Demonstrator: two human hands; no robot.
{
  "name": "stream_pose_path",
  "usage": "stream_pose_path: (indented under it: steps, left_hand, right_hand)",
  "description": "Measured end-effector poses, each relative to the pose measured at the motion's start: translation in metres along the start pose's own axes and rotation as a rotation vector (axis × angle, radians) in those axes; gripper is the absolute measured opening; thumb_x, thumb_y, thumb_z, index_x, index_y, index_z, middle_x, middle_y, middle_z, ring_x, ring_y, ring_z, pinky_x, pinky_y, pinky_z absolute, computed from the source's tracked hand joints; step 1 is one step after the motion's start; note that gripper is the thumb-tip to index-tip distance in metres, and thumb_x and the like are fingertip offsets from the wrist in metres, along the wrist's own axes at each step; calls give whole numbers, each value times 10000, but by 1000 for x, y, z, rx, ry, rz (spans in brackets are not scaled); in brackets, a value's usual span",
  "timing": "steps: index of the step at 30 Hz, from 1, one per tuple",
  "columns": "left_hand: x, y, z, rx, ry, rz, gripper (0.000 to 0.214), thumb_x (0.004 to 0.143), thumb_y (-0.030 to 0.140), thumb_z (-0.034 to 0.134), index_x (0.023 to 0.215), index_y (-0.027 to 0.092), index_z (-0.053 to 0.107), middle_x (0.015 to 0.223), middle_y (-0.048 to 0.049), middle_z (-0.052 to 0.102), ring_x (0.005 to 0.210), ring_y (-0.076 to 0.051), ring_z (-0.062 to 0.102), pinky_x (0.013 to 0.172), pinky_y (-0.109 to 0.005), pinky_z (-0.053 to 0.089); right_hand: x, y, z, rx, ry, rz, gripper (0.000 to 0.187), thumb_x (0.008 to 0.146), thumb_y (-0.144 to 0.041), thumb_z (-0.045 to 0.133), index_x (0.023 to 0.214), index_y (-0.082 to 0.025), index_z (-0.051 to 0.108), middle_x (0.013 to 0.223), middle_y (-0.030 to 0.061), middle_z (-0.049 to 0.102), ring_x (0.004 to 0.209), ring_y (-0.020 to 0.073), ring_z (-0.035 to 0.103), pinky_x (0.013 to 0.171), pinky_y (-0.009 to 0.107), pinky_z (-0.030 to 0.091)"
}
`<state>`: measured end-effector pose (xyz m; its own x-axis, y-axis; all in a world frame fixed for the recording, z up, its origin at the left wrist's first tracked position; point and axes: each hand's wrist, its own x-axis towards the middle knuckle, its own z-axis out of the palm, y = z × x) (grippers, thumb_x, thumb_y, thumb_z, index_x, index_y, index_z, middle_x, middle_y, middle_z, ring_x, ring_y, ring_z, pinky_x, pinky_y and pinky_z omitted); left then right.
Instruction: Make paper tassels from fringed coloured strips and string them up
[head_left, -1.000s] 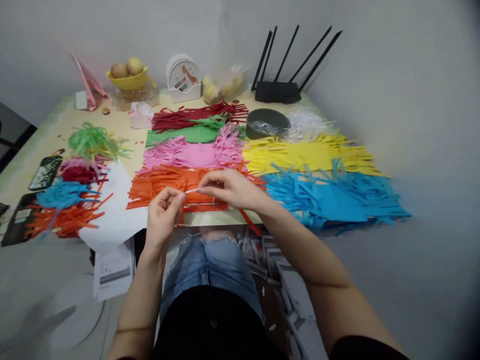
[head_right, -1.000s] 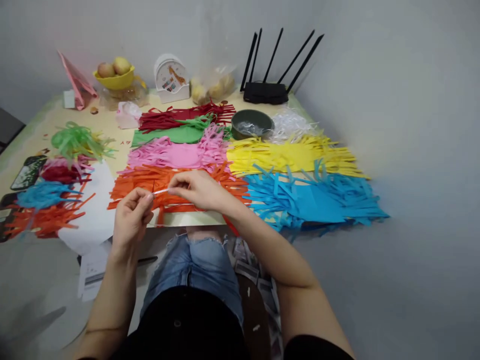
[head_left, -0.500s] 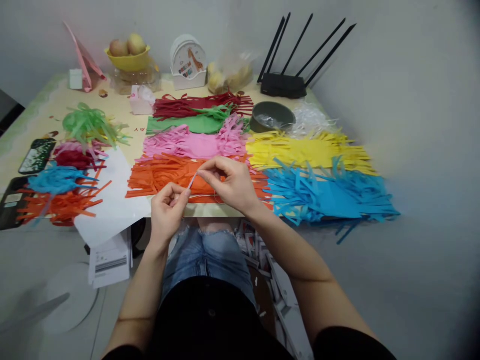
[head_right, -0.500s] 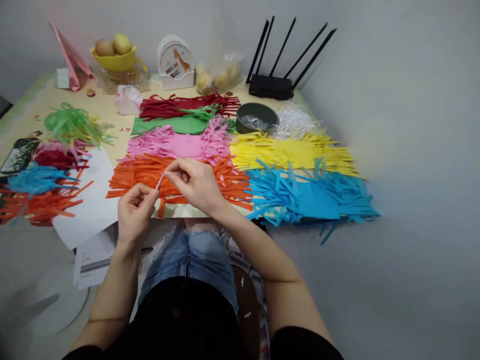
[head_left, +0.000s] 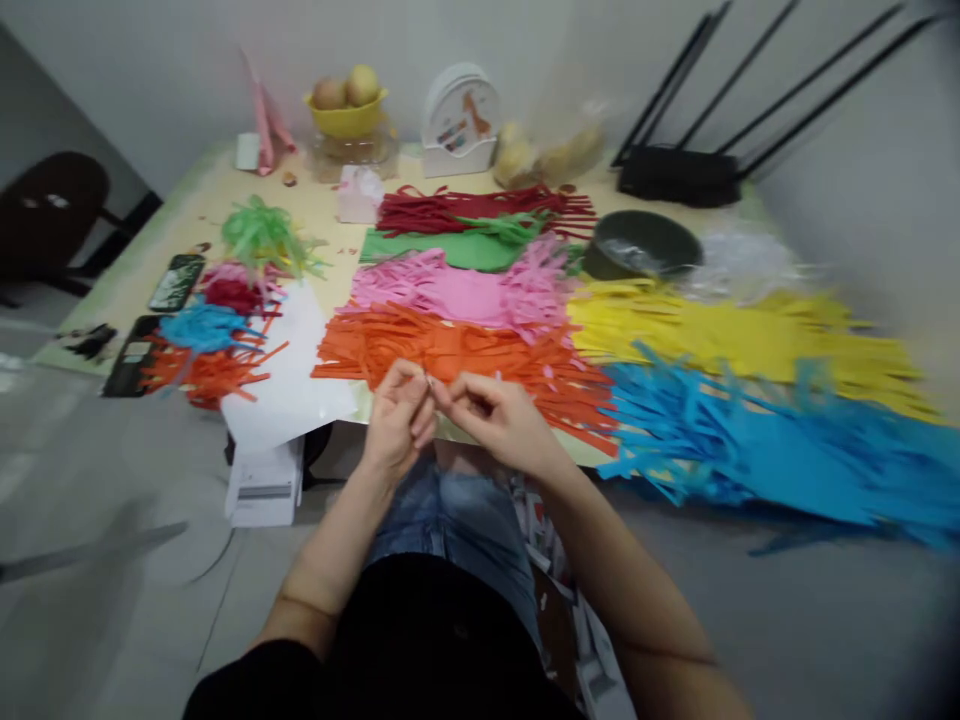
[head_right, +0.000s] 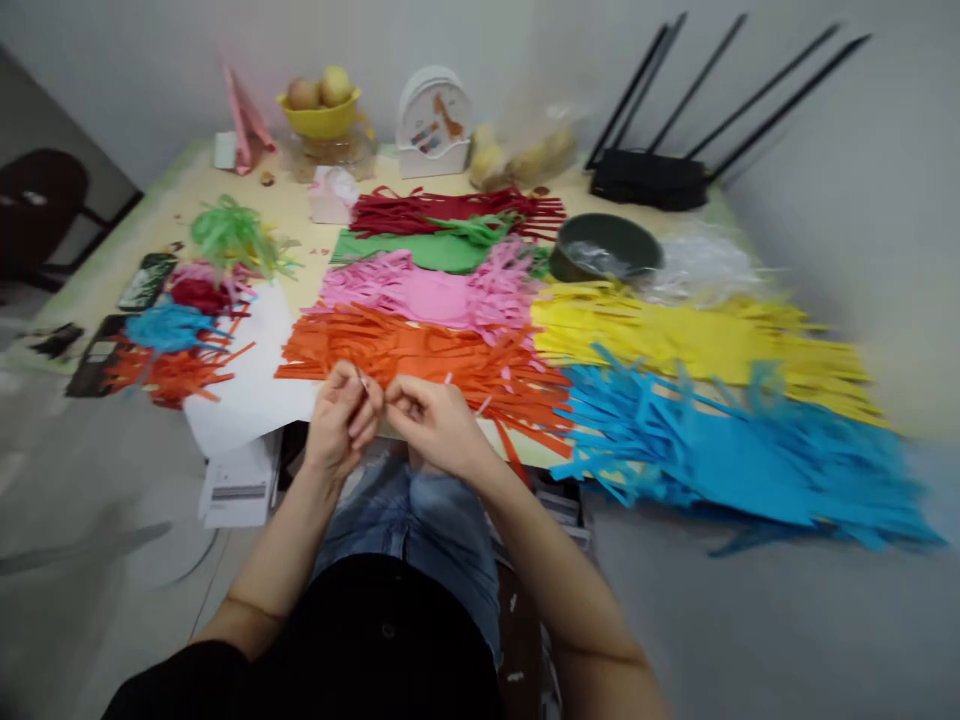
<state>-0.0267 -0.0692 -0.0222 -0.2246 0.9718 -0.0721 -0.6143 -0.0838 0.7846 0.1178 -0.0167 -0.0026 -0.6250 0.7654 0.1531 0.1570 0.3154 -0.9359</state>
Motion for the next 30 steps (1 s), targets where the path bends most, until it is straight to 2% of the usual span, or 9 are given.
stream_pose_path:
  steps: [4,8,10,13,16,18,21,25,30]
  left_hand:
    - [-14,-4,-20,167,5,38,433,814,514,771,787,201,474,500,112,376,402,-27,253,410,-139,229]
    - [-31,-5,-38,371,-18,50,427,850,538,723,773,177,508,543,86,422,445,-33,308,461,-170,252]
    - [-37,-2,-48,426,-4,36,427,856,553,706,769,174,530,549,78,442,447,-41,329,468,-185,263]
    - [-40,17,-72,673,-36,22,375,891,518,667,772,167,607,609,23,559,524,-86,482,537,-218,380]
    - [-29,58,-112,1169,-79,147,275,942,408,594,843,176,702,901,-88,713,884,-204,663,834,-334,513]
    - [-17,90,-143,1623,143,246,249,960,310,524,914,179,730,1112,-146,706,1103,-283,627,997,-443,468]
    - [0,127,-182,2078,372,73,255,925,213,499,994,153,738,1198,-212,661,1215,-395,548,1018,-564,416]
    - [8,144,-204,2075,357,32,214,856,171,523,916,127,724,1111,-227,675,1155,-401,564,983,-551,423]
    - [22,169,-216,1856,366,177,142,831,267,598,882,157,672,960,-98,713,919,-240,636,845,-366,496]
  right_hand:
    - [0,4,10,93,55,-38,169,853,-305,728,974,-199,778,967,57,739,742,131,636,655,243,482]
    - [3,9,43,285,174,-76,139,831,-325,764,759,-206,776,879,71,741,830,173,679,764,296,553]
    - [5,12,59,410,180,1,191,840,-346,757,722,-196,757,838,65,738,674,132,644,621,258,535]
    - [9,16,70,705,198,174,271,821,-442,767,756,-191,692,743,24,705,438,59,475,381,187,354]
    - [15,19,68,868,240,246,368,755,-508,812,782,-201,611,589,-41,588,403,49,416,355,155,291]
    - [17,21,64,863,247,249,383,750,-516,818,813,-205,604,518,-81,479,380,36,334,358,146,248]
    - [16,25,61,824,249,247,386,768,-538,801,851,-209,616,485,-107,367,375,29,236,369,152,185]
    - [13,28,62,806,276,247,400,759,-558,801,862,-212,629,495,-105,339,398,35,230,385,163,180]
    - [12,31,59,818,306,255,392,750,-526,817,884,-199,646,519,-96,372,427,34,268,414,164,204]
